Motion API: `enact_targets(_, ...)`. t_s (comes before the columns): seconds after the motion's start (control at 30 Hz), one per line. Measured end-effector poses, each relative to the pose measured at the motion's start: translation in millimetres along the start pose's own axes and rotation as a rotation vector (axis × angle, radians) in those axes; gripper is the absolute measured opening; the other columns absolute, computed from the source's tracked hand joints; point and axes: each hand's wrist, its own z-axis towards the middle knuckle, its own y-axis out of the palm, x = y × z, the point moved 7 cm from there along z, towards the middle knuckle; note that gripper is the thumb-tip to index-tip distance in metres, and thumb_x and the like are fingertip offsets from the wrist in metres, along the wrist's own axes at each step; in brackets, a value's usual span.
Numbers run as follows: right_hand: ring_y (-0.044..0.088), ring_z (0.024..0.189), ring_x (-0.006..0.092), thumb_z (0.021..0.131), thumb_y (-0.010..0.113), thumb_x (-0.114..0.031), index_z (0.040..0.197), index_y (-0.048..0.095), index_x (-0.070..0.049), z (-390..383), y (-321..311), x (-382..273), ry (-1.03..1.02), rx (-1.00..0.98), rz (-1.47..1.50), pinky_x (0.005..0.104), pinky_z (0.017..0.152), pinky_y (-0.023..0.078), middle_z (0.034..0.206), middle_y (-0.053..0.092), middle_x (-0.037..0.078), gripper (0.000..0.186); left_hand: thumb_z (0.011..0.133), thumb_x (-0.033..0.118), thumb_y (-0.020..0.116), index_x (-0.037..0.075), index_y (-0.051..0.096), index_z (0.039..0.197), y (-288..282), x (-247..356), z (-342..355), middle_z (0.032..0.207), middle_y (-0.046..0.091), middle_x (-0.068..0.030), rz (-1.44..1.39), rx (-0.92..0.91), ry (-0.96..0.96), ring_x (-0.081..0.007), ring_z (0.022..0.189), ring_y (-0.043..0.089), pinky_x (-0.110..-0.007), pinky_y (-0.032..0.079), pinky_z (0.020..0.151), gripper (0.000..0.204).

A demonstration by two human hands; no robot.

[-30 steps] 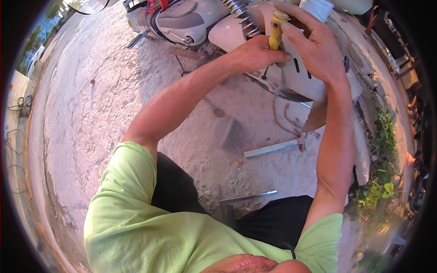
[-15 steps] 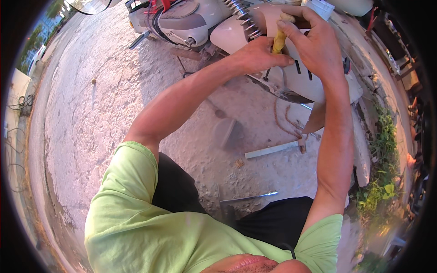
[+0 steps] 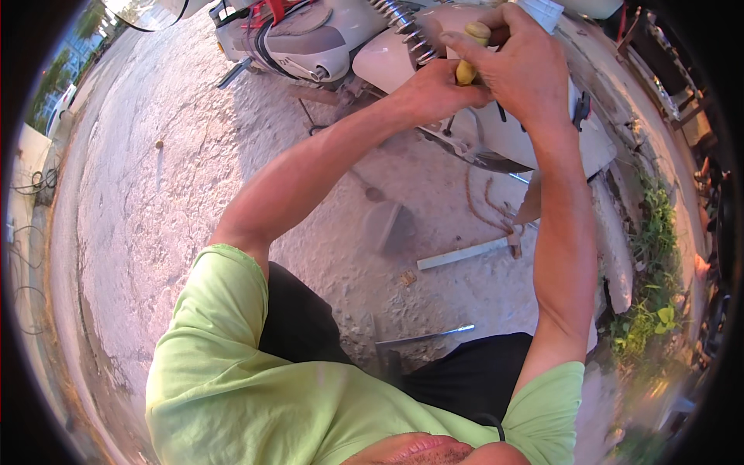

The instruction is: The person picks up metal hardware from a tray, aligns a metal bracket onto the rear fender of a scooter, and secures it by driving screws using a screwdriver.

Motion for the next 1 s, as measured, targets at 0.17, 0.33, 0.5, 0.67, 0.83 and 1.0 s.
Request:
enact_targets(0.17, 0.071, 0.089, 0.0292, 0.086, 0.077, -0.019, 0.113, 0.072, -0.002, -21.0, -6.5, -31.2, -0.482, 0.273, 0.163, 0.0385, 0.083, 0.056, 0.1, 0.074, 0.015, 0.032, 0.089, 0.037, 0.074, 0.002, 0.074, 0.108, 2.1, -4.3, 3.2, 0.095, 0.076, -0.0072, -0.108, -0.005, 0.029, -0.0177, 0.086, 0.069, -0.033, 0.053, 0.083, 0.04)
enact_targets(0.33, 0.071, 0.101, 0.0299, 0.087, 0.076, -0.018, 0.115, 0.071, -0.002, -2.9, -3.3, 7.9, 0.076, -0.151, 0.08, 0.0393, 0.089, 0.055, 0.109, 0.073, 0.016, 0.033, 0.09, 0.035, 0.073, 0.002, 0.074, 0.106, 5.3, -7.5, 3.9, 0.092, 0.076, -0.007, -0.028, -0.016, 0.027, -0.0172, 0.085, 0.068, -0.033, 0.053, 0.082, 0.036)
enact_targets(0.5, 0.071, 0.095, 0.0288, 0.087, 0.075, -0.018, 0.117, 0.071, -0.002, -10.8, -11.2, -38.1, -0.514, 0.111, 0.129, 0.0381, 0.086, 0.056, 0.105, 0.074, 0.015, 0.034, 0.095, 0.025, 0.073, 0.0, 0.071, 0.115, 6.0, -5.2, 0.5, 0.103, 0.074, -0.0042, -0.026, -0.077, -0.046, -0.0128, 0.096, 0.066, -0.031, 0.052, 0.087, 0.032)
enact_targets(0.67, 0.07, 0.102, 0.0305, 0.085, 0.077, -0.018, 0.119, 0.07, -0.002, -8.7, -1.9, -13.0, -0.05, -0.116, 0.276, 0.0389, 0.089, 0.055, 0.113, 0.072, 0.016, 0.038, 0.095, 0.024, 0.074, 0.0, 0.07, 0.117, 3.6, -8.3, -1.1, 0.104, 0.073, -0.0036, -0.014, -0.08, -0.059, -0.0123, 0.097, 0.065, -0.031, 0.052, 0.088, 0.033)
enact_targets(0.83, 0.069, 0.105, 0.0274, 0.084, 0.076, -0.012, 0.123, 0.07, -0.004, -1.6, 4.1, 1.5, -0.145, 0.032, -0.029, 0.0393, 0.09, 0.055, 0.116, 0.073, 0.014, 0.04, 0.095, 0.025, 0.074, 0.001, 0.07, 0.118, 5.7, -11.4, 3.9, 0.106, 0.073, -0.0039, -0.047, -0.068, -0.005, -0.0131, 0.099, 0.065, -0.032, 0.052, 0.09, 0.034)
enact_targets(1.0, 0.07, 0.105, 0.0254, 0.085, 0.075, -0.011, 0.121, 0.07, -0.002, -6.6, 0.2, -8.5, -0.41, -0.071, 0.181, 0.0375, 0.092, 0.055, 0.118, 0.071, 0.016, 0.038, 0.094, 0.022, 0.074, 0.001, 0.069, 0.119, 2.3, -15.2, 0.7, 0.107, 0.073, -0.0052, -0.018, -0.096, -0.048, -0.0141, 0.103, 0.066, -0.032, 0.053, 0.092, 0.033)
